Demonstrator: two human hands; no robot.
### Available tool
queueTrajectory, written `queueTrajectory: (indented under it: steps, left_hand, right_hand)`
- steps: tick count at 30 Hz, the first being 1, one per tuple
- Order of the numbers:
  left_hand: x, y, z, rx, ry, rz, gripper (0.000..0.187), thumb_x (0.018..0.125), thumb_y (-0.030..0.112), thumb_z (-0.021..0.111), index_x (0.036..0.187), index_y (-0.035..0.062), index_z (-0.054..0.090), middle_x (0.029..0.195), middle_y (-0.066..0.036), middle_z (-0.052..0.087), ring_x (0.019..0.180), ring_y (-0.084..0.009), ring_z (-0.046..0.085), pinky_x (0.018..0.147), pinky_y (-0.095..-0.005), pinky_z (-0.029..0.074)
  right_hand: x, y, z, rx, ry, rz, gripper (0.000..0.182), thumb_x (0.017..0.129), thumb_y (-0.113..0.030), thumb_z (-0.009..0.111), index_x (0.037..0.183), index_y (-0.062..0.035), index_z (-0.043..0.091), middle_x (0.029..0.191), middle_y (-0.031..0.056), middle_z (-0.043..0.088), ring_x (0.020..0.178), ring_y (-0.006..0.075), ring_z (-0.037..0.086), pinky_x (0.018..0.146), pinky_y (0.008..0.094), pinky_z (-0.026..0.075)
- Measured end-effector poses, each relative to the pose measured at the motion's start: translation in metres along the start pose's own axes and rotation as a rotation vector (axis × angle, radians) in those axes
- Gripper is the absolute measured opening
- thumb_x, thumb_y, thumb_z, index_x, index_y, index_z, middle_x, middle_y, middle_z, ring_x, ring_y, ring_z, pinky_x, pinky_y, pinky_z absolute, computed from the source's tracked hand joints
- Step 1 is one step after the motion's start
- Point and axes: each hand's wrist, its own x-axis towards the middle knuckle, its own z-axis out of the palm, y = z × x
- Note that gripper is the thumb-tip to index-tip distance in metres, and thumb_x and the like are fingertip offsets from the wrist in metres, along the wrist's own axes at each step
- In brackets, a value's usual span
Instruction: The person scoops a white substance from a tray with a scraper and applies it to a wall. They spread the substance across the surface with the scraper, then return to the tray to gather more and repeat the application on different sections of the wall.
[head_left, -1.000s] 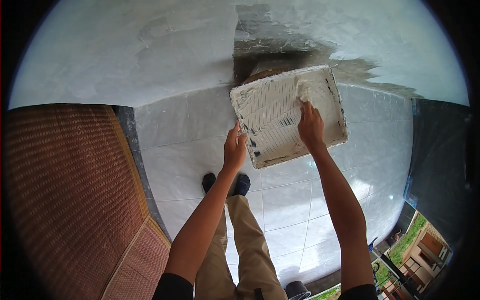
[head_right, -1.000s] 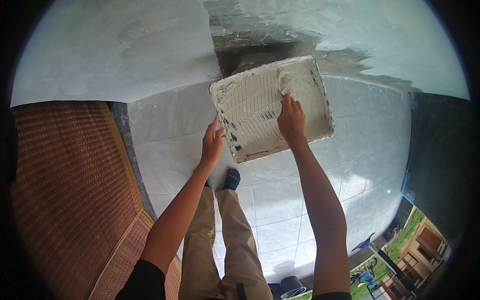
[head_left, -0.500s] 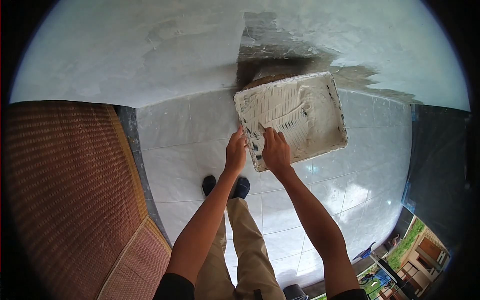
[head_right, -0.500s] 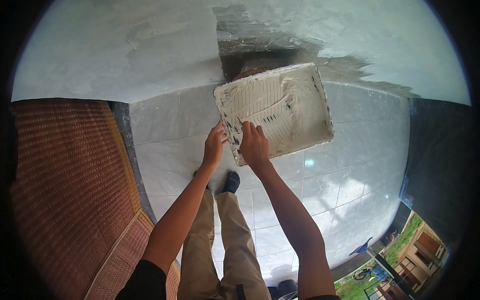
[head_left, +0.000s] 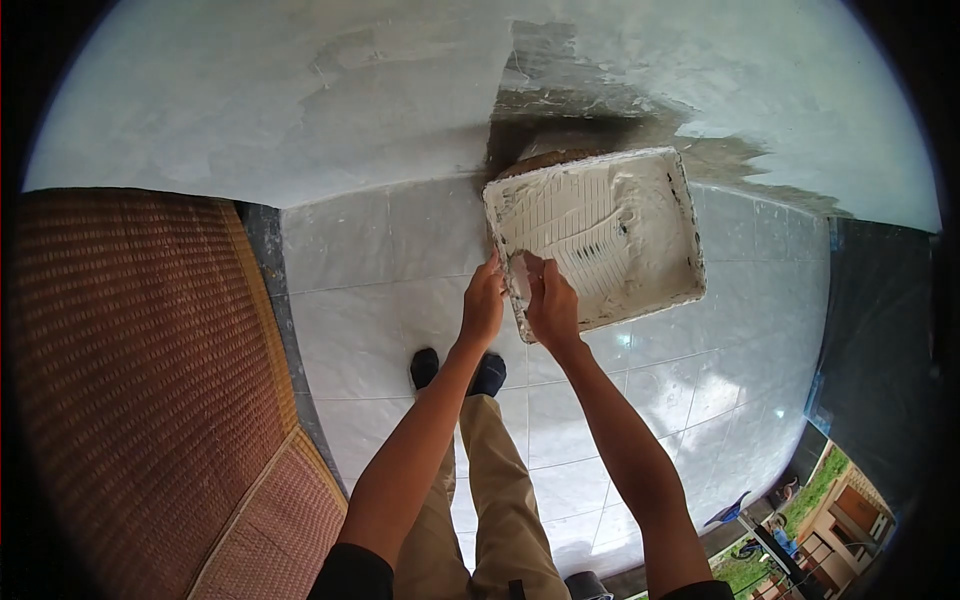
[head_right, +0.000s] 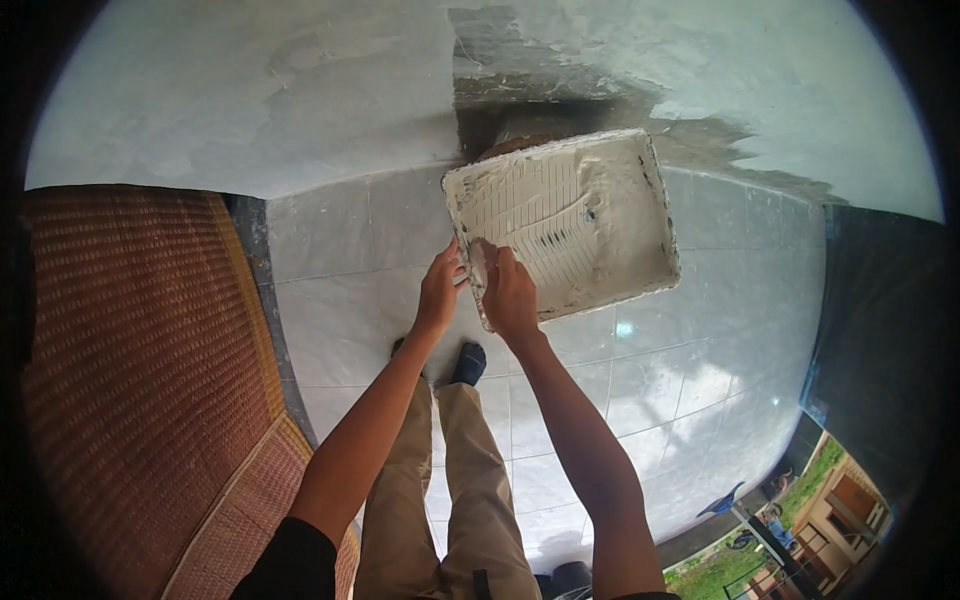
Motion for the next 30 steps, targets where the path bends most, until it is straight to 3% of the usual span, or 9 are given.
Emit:
queueTrajectory:
  steps: [4,6,9,10,12,18,20,24,30]
  left_hand:
    - [0.000,0.000,0.001,-0.048,-0.012,-0.007,0.055,0.101,0.028,0.036,0.151,0.0063,0.031,0.149,-0.016,0.036,0.126,-0.0313,0.044,0.107,-0.0449,0.039]
    - [0.001,0.001,0.002,-0.096,0.035,0.013,0.050,0.100,0.021,0.039,0.146,0.0031,0.037,0.125,-0.011,0.050,0.111,-0.0192,0.054,0.100,-0.0340,0.043]
    - [-0.001,0.003,0.004,-0.064,0.051,0.003,0.047,0.100,0.021,0.039,0.144,0.0028,0.040,0.121,-0.010,0.053,0.108,-0.0176,0.055,0.096,-0.0329,0.045]
    - [0.000,0.004,0.004,-0.065,0.050,0.006,0.047,0.100,0.021,0.039,0.144,0.0028,0.040,0.121,-0.010,0.053,0.108,-0.0176,0.055,0.096,-0.0329,0.045]
    - [0.004,0.003,-0.001,-0.011,-0.031,-0.045,0.055,0.102,0.033,0.035,0.150,0.0061,0.032,0.147,-0.016,0.037,0.126,-0.0307,0.044,0.106,-0.0452,0.040]
    - [0.012,-0.006,-0.010,0.215,-0.063,0.018,0.054,0.102,0.032,0.036,0.149,0.0041,0.033,0.147,-0.015,0.040,0.127,-0.0289,0.045,0.105,-0.0441,0.040]
    - [0.008,-0.003,-0.011,0.265,-0.051,0.062,0.054,0.101,0.030,0.037,0.148,0.0028,0.034,0.146,-0.015,0.041,0.130,-0.0277,0.044,0.107,-0.0416,0.037]
    - [-0.005,0.010,-0.002,0.429,0.097,0.320,0.050,0.100,0.024,0.041,0.141,-0.0044,0.039,0.130,-0.020,0.053,0.124,-0.0299,0.049,0.107,-0.0353,0.035]
    - [-0.035,0.085,0.010,0.381,0.077,0.378,0.050,0.100,0.020,0.040,0.144,-0.0024,0.037,0.143,-0.019,0.046,0.136,-0.0259,0.040,0.114,-0.0347,0.026]
  right_hand:
    - [-0.003,-0.004,0.006,0.066,0.032,0.034,0.011,0.095,-0.006,0.051,0.103,0.0018,0.048,0.093,0.0260,0.065,0.081,0.0446,0.063,0.066,0.0472,0.049]
    - [-0.004,-0.004,0.006,0.058,0.019,0.093,0.013,0.095,-0.005,0.051,0.105,0.0024,0.049,0.096,0.0255,0.066,0.084,0.0433,0.064,0.068,0.0454,0.051]
    - [-0.002,0.004,0.006,0.255,0.118,0.051,0.021,0.095,-0.005,0.052,0.114,0.0028,0.052,0.101,0.0221,0.067,0.087,0.0370,0.068,0.073,0.0400,0.052]
    - [-0.001,0.008,0.004,0.308,0.083,0.079,0.024,0.095,-0.006,0.053,0.118,0.0023,0.052,0.102,0.0199,0.067,0.087,0.0327,0.068,0.074,0.0376,0.052]
    - [0.002,0.016,-0.002,0.363,0.051,0.106,0.027,0.095,-0.006,0.054,0.121,0.0019,0.053,0.104,0.0178,0.068,0.087,0.0283,0.068,0.076,0.0352,0.052]
    - [0.007,0.041,-0.017,0.559,-0.171,0.262,0.028,0.097,-0.012,0.056,0.123,-0.0044,0.054,0.099,0.0055,0.066,0.079,0.0142,0.063,0.068,0.0303,0.052]
    - [0.010,0.025,-0.040,0.667,-0.322,0.600,0.029,0.098,-0.017,0.056,0.125,-0.0067,0.054,0.097,0.0009,0.064,0.074,0.0081,0.060,0.057,0.0257,0.049]
    - [0.005,0.032,-0.046,0.927,-0.191,0.566,0.032,0.098,-0.022,0.056,0.127,-0.0079,0.053,0.096,-0.0009,0.063,0.070,0.0065,0.058,0.048,0.0222,0.044]
    - [0.010,-0.011,-0.098,1.237,-0.116,0.594,0.033,0.100,-0.023,0.054,0.130,-0.0107,0.051,0.094,-0.0039,0.061,0.072,0.0052,0.058,0.050,0.0236,0.041]
